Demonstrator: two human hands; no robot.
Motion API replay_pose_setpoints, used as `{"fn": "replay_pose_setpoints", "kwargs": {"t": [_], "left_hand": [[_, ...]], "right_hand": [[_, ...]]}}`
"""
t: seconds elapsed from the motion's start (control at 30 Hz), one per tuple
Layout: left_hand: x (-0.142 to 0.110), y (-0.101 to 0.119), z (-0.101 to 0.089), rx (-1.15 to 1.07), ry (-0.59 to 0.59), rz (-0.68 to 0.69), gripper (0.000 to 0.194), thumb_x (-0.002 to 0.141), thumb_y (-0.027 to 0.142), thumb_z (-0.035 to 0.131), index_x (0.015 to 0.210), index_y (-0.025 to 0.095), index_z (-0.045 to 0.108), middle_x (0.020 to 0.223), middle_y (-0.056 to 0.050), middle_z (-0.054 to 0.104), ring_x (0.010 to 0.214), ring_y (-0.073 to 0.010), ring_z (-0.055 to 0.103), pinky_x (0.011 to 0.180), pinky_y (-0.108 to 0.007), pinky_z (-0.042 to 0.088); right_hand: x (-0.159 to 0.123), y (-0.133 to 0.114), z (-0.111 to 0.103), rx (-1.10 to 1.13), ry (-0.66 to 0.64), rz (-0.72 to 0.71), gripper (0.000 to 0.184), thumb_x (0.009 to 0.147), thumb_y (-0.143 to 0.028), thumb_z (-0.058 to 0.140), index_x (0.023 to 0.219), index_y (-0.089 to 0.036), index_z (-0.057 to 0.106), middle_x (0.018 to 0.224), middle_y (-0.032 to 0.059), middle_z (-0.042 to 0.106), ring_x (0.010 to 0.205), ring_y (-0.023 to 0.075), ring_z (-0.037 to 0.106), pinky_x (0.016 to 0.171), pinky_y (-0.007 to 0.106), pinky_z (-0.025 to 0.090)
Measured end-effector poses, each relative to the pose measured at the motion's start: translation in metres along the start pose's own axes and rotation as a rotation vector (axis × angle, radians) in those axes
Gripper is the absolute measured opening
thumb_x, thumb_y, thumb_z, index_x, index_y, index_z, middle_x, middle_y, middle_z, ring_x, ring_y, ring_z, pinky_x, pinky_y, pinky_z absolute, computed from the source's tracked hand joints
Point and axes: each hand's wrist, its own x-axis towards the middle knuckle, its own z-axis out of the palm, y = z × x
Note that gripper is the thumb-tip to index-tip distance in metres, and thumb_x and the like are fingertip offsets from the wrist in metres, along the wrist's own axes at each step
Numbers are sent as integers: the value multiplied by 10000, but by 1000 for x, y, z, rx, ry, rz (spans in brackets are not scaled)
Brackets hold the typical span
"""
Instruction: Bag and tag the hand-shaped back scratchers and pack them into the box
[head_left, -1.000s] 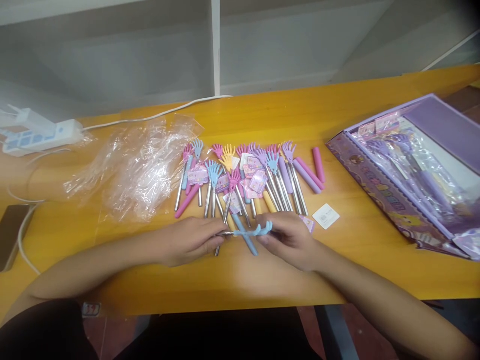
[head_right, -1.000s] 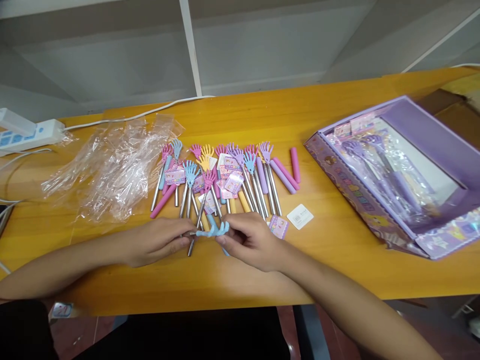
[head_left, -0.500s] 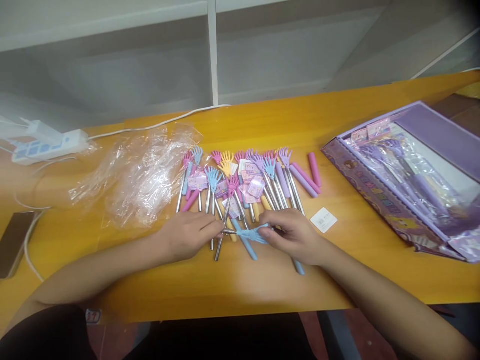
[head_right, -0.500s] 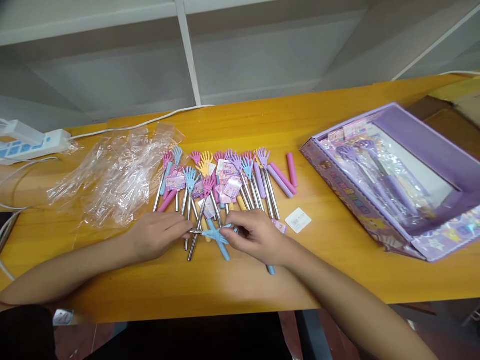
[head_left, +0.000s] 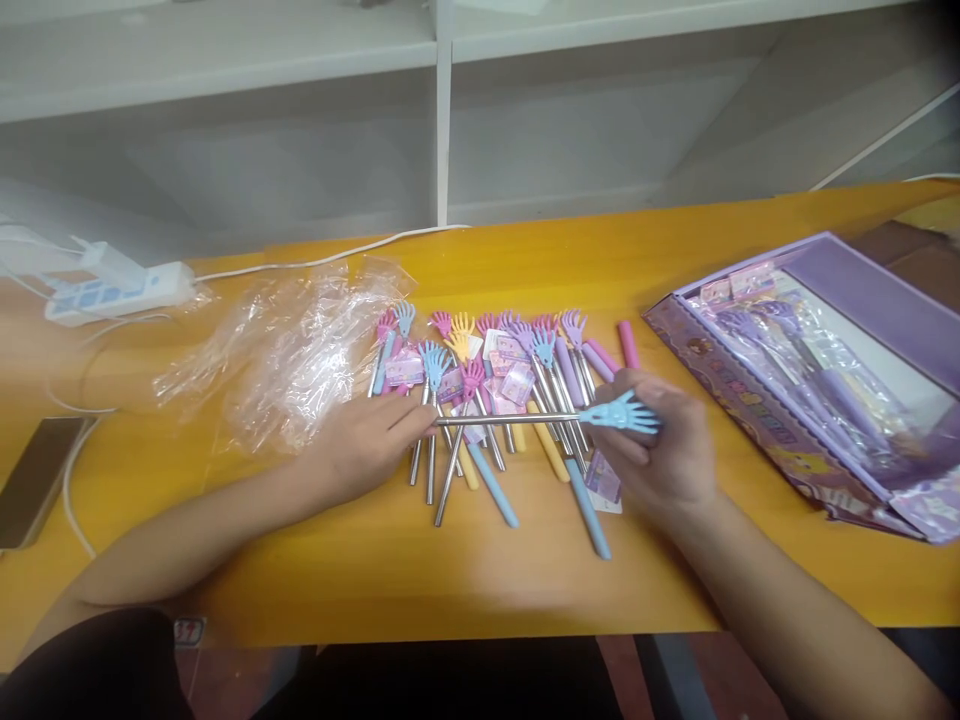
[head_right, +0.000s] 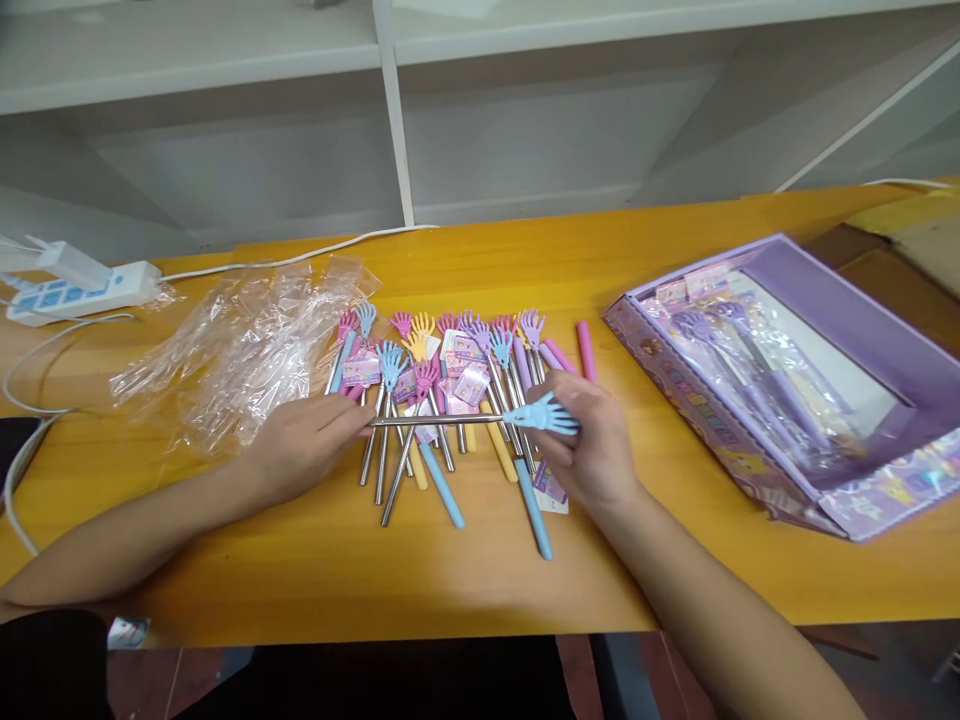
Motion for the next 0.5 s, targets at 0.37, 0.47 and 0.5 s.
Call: {"fn": "replay_pose_setpoints", "kwargs": {"t": [0.37, 0.47, 0.5], "left_hand": [[-4, -1, -6, 16, -28, -38, 186, 1102, 240, 506, 1152, 187, 677, 780, -11, 665, 645, -159, 594, 555, -264, 424], [-6, -3, -4, -9, -17, -3, 198, 1114, 292, 529, 1235, 207, 661, 730, 20, 658, 609, -135, 584, 542, -242, 417], [-6, -3, -4, -5, -12, -6, 181, 1115, 292, 535, 1204, 206, 667, 714, 26, 653, 597, -130, 575, 535, -240, 412]], "right_hand": [[-2, 9, -10, -163, -186, -337, 527, 955, -568, 697, 616, -242, 458, 506, -40, 386, 478, 143, 396, 495, 307, 340], [-3, 18, -9, -156, -161, -202, 557, 948, -564, 703, 579, -239, 440, 477, -61, 307, 426, 113, 287, 442, 285, 235], [-3, 19, -7, -141, -153, -178, 562, 946, -572, 697, 582, -242, 426, 478, -76, 257, 410, 100, 226, 422, 277, 189]]}}
